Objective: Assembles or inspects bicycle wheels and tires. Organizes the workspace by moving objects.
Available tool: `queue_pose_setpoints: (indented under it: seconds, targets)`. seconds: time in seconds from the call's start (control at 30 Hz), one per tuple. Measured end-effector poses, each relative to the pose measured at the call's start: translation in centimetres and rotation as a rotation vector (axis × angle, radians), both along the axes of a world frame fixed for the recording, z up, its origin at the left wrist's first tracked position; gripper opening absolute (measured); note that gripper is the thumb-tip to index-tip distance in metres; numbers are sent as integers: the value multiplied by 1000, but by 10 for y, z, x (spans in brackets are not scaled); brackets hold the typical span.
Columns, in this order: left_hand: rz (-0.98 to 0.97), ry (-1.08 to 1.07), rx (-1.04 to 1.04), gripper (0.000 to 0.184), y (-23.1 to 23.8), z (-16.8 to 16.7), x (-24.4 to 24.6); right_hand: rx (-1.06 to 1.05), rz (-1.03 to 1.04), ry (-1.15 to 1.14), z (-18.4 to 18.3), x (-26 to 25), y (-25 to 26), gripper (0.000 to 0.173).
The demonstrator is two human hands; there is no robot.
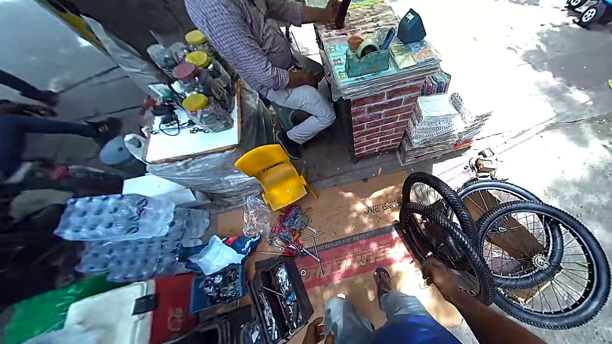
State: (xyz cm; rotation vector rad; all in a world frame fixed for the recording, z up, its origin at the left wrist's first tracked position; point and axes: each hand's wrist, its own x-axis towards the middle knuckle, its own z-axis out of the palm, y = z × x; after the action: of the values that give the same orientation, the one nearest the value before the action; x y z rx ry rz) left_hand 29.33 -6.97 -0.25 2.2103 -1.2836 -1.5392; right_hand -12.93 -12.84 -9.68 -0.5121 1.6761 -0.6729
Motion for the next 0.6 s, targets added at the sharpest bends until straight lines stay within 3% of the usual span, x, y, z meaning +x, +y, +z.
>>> queue_pose_setpoints:
  seconds: [0.1,0.27,0.47,0.53,0.6]
  targets:
    - [-97,4,-74,60,-46,-13,2,-143,-12,29,3,15,-56,33]
    - [-116,46,-44,58,-183,-51,40,-188,11,96,6,59,-132,22]
    - [-372,-107,-109,56,-441,-175,136,-144,-11,325,-40,146,-242,9]
    - [-400,-188,-127,67,-532,-216,161,-122,11,377,-73,175,-301,12]
    - [-378,-286,-112,91,-607,-264,189,-69,133,358,-126,206,-353,21]
